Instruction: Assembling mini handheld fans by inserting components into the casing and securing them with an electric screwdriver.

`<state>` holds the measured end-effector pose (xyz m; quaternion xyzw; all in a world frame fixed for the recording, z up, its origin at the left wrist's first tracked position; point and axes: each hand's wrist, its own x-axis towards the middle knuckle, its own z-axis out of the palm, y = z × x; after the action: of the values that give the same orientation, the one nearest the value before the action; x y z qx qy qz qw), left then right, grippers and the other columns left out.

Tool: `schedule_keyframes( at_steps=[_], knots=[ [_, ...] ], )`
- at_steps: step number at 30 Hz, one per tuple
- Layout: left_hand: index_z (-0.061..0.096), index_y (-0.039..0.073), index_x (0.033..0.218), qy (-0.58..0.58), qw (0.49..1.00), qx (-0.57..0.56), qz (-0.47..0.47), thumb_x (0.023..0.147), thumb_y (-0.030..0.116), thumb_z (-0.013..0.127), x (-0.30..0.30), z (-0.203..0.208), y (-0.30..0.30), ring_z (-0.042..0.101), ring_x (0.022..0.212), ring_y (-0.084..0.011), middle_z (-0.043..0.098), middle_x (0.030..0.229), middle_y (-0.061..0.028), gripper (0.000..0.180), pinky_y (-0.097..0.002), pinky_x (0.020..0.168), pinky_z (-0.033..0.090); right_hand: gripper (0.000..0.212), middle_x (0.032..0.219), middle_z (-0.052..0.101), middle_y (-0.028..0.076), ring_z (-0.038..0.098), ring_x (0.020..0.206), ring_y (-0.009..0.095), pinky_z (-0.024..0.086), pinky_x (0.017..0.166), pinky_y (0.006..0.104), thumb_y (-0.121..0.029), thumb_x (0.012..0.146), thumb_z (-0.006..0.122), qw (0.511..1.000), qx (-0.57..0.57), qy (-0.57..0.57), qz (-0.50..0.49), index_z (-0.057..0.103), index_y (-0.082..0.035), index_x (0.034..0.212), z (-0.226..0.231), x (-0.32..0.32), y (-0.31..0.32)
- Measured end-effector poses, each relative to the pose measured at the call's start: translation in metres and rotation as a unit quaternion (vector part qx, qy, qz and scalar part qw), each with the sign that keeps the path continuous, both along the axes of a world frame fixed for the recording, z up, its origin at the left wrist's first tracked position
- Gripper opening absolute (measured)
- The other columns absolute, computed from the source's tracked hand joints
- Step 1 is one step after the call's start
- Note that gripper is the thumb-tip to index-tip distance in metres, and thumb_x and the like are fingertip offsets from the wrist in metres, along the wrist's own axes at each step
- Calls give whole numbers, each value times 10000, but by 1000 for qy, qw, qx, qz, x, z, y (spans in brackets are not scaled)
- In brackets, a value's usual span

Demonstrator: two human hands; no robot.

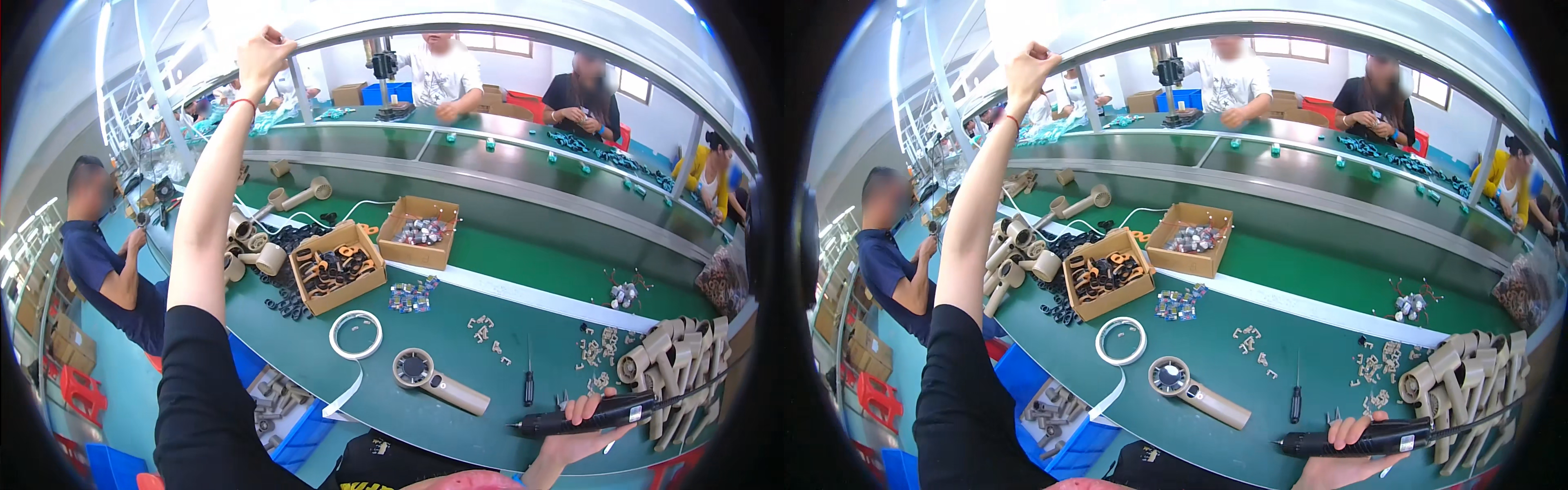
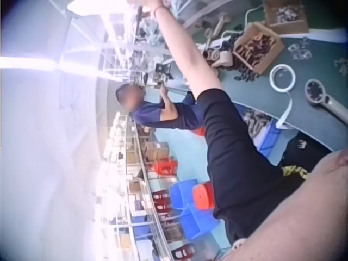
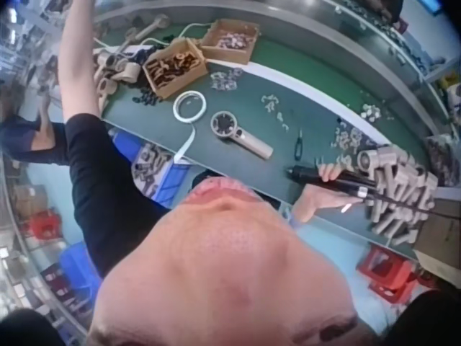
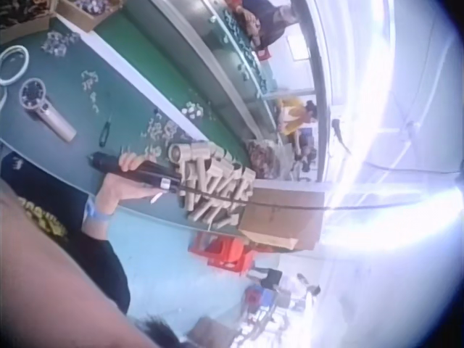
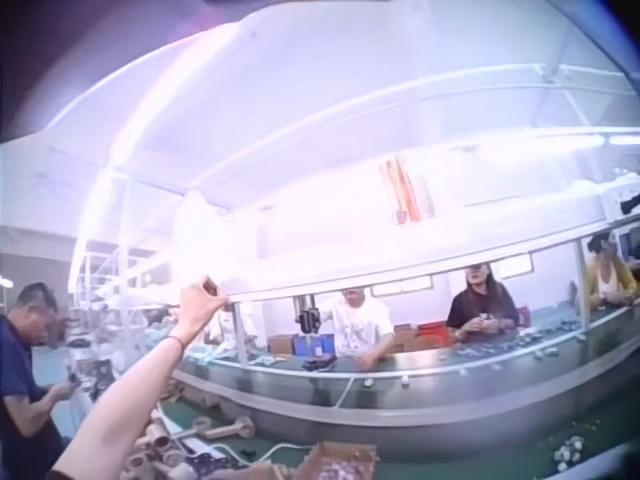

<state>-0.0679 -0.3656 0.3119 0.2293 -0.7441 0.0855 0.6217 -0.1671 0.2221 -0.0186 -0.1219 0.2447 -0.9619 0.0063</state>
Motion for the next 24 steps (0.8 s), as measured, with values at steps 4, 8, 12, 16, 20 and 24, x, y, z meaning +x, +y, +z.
schedule_keyframes(
  at_steps=[4,8,12,16,20,24],
  knots=[
    [661,9,781,13,999,-47,-2,711,236,733,-7,-12,-4,620,591,-128,655,657,-66,248,-272,598,509,602,629,369,10,344,507,81,313,466,215,-614,976,351,1000,8,-12,-13,492,-50,1134,0,1,0],
    [659,10,771,19,998,-52,-2,703,243,730,-10,-14,-2,621,594,-132,649,642,-66,253,-269,602,504,635,596,391,10,345,473,83,301,441,218,-649,963,323,998,10,-49,-40,504,-55,1095,10,5,-4],
    [664,24,775,6,999,-48,-2,700,288,730,-8,-13,2,670,607,-214,671,655,-110,282,-315,630,537,670,568,414,12,356,440,86,303,417,220,-682,953,292,995,1,-81,-59,514,-58,1061,14,8,-6],
    [661,15,767,17,998,-58,5,700,246,729,-15,-14,10,630,600,-143,652,642,-67,250,-277,614,509,619,633,374,11,356,518,86,318,469,215,-621,972,352,1000,9,13,-8,496,-47,1152,-3,0,3],
    [665,15,798,9,998,-52,-35,704,205,732,-16,-19,9,657,630,-161,669,672,-89,223,-292,635,521,621,641,377,12,359,520,85,323,470,216,-621,972,352,1000,4,23,-3,496,-45,1155,-6,-2,2],
    [658,-18,828,49,995,6,-87,717,192,743,-35,-60,50,669,667,-145,688,722,-117,252,-284,646,535,623,645,379,11,357,520,85,324,473,217,-622,970,357,999,5,36,-1,495,-41,1148,-5,-2,2]
  ],
)
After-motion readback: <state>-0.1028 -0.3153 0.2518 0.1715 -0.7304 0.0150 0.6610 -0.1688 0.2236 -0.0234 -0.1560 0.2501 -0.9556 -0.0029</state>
